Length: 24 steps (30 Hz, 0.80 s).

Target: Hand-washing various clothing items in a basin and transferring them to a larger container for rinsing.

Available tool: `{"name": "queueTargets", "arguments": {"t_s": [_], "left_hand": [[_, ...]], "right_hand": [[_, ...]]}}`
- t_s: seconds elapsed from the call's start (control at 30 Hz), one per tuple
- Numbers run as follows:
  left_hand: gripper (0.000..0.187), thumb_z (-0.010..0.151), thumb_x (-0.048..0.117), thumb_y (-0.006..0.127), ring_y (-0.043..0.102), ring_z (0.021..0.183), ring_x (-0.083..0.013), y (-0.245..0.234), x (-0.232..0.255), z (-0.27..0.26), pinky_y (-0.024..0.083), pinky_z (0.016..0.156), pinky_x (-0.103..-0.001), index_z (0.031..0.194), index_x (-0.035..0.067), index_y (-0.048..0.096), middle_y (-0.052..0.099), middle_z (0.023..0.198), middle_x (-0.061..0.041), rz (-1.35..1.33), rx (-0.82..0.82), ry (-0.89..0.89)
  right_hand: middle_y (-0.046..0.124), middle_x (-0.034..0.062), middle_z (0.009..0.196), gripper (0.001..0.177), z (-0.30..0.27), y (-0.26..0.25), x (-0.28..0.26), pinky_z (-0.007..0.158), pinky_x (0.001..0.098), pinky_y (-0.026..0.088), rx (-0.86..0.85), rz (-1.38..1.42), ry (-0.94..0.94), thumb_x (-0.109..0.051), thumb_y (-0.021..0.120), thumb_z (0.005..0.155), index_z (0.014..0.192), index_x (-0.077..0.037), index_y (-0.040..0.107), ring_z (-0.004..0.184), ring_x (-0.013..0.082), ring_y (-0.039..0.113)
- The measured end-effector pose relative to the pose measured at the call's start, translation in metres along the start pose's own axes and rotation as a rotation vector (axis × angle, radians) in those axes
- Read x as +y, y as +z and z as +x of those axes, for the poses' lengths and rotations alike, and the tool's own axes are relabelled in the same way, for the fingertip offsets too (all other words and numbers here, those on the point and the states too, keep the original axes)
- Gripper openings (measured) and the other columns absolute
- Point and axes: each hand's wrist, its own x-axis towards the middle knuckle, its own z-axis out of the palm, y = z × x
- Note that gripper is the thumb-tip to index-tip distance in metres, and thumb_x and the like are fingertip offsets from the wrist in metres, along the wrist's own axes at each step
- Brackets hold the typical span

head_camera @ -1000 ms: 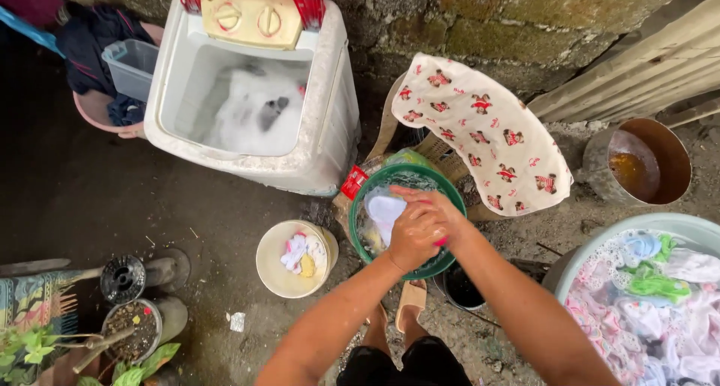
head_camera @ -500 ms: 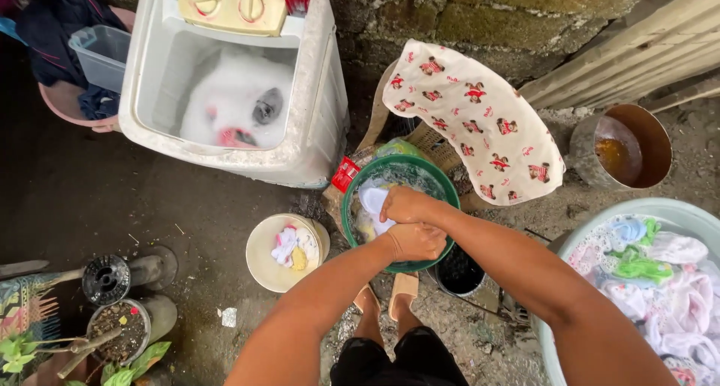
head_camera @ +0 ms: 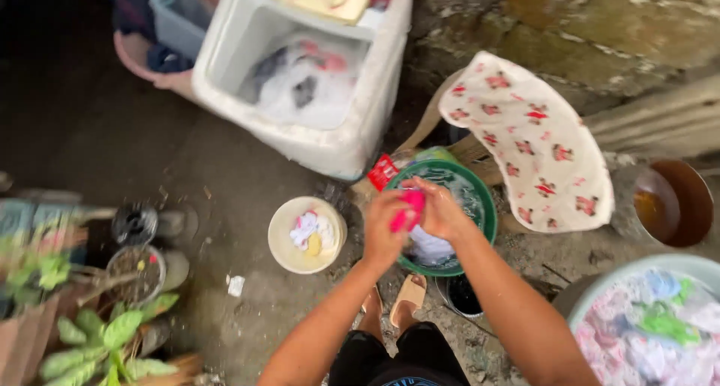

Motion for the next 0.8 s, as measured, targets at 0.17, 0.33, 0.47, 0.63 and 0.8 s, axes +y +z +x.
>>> {"name": "queueTargets", "arguments": {"t_s": [0.17, 0.33, 0.47, 0.63, 0.8], "left_hand": [[0.037, 0.093, 0.024, 0.079, 0.065, 0.108, -0.0227, -0.082, -0.055, -0.063, 0.042, 0.105, -0.038, 0.119, 0.008, 0.059, 0.066, 0.108, -0.01, 0.032, 0.6, -0.851], [0.058, 0.089, 0.031, 0.075, 0.053, 0.132, -0.0402, -0.135, -0.077, -0.086, 0.035, 0.116, -0.048, 0.135, 0.002, 0.056, 0.058, 0.132, -0.024, 0.4, 0.248, -1.091], [0.018, 0.094, 0.024, 0.07, 0.073, 0.094, -0.029, -0.084, -0.064, -0.064, 0.054, 0.088, -0.041, 0.108, 0.013, 0.071, 0.073, 0.098, -0.009, 0.302, 0.058, -0.856], [0.025, 0.095, 0.028, 0.064, 0.072, 0.1, -0.0297, 0.051, -0.063, -0.034, 0.056, 0.088, -0.043, 0.117, 0.017, 0.069, 0.072, 0.104, -0.008, 0.178, -0.32, -0.786], [0.07, 0.093, 0.032, 0.067, 0.046, 0.138, -0.0455, 0.123, -0.077, -0.037, 0.041, 0.113, -0.057, 0.154, 0.01, 0.038, 0.043, 0.149, -0.024, 0.211, -0.648, -0.985]], "right_hand": [[0.071, 0.0037, 0.103, 0.05, 0.057, 0.068, 0.086, 0.074, 0.0339, 0.059, -0.09, -0.327, -0.045, -0.025, 0.072, 0.088, 0.135, -0.018, 0.058, 0.088, 0.0182, 0.069], [0.05, 0.0199, 0.149, 0.064, 0.081, 0.073, 0.114, 0.102, 0.0532, 0.051, 0.184, -1.095, -0.193, -0.033, 0.072, 0.094, 0.151, -0.016, 0.05, 0.13, 0.0371, 0.056], [0.078, 0.0094, 0.105, 0.024, 0.05, 0.004, 0.093, 0.082, 0.0344, 0.062, 0.354, -1.162, -0.547, -0.026, 0.074, 0.092, 0.114, -0.019, 0.077, 0.095, 0.0259, 0.075], [0.078, 0.0153, 0.104, 0.022, -0.041, -0.046, 0.056, 0.074, 0.0291, 0.062, 0.692, -0.801, -0.407, -0.012, 0.063, 0.093, 0.111, -0.007, 0.075, 0.087, 0.023, 0.076], [0.076, 0.0207, 0.105, 0.025, -0.078, -0.081, 0.066, 0.075, 0.032, 0.062, 0.826, -0.65, -0.391, -0.01, 0.061, 0.094, 0.113, 0.0, 0.074, 0.087, 0.0257, 0.074]]}}
